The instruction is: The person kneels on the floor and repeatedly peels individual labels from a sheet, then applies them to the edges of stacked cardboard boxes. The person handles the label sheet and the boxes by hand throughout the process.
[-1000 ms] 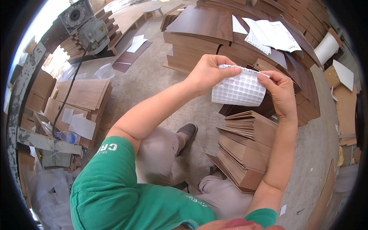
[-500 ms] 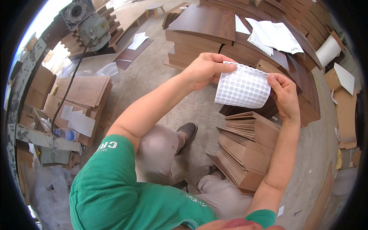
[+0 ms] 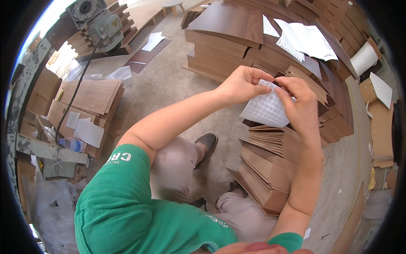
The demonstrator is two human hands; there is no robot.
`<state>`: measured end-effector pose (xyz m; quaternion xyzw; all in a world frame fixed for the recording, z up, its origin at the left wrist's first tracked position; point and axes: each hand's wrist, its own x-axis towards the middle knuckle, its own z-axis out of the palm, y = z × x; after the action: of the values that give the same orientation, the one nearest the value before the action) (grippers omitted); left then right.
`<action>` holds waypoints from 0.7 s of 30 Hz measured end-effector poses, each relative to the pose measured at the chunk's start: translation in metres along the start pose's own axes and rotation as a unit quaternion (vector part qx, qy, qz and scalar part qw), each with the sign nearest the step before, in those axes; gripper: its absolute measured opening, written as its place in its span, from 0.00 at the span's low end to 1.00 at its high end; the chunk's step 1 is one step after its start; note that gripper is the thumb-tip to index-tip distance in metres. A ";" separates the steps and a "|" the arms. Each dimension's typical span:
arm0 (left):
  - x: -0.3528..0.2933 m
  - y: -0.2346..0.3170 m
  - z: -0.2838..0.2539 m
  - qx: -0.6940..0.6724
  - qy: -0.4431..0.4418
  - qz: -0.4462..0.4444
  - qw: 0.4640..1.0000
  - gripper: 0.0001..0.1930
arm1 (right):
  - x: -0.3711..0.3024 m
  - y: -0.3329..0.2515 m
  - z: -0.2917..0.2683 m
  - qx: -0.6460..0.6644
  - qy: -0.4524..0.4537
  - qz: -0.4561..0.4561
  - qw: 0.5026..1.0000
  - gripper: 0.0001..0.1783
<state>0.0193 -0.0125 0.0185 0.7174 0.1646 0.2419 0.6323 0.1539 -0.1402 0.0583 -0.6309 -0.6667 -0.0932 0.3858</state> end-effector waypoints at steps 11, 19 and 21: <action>0.002 -0.010 0.007 0.011 -0.070 0.002 0.997 0.17 | -0.008 0.003 0.023 -0.104 -0.010 -0.085 0.991 0.09; 0.013 -0.026 -0.001 -0.131 -0.066 -0.135 0.980 0.21 | -0.016 -0.002 0.047 -0.278 0.005 -0.149 0.949 0.11; 0.010 -0.017 -0.003 -0.155 -0.067 -0.157 0.973 0.21 | -0.018 -0.002 0.051 -0.286 0.011 -0.148 0.947 0.11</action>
<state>0.0275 -0.0024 0.0032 0.5899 0.1933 0.1137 0.7757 0.1306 -0.1231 0.0127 -0.6080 -0.6933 -0.3433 0.1785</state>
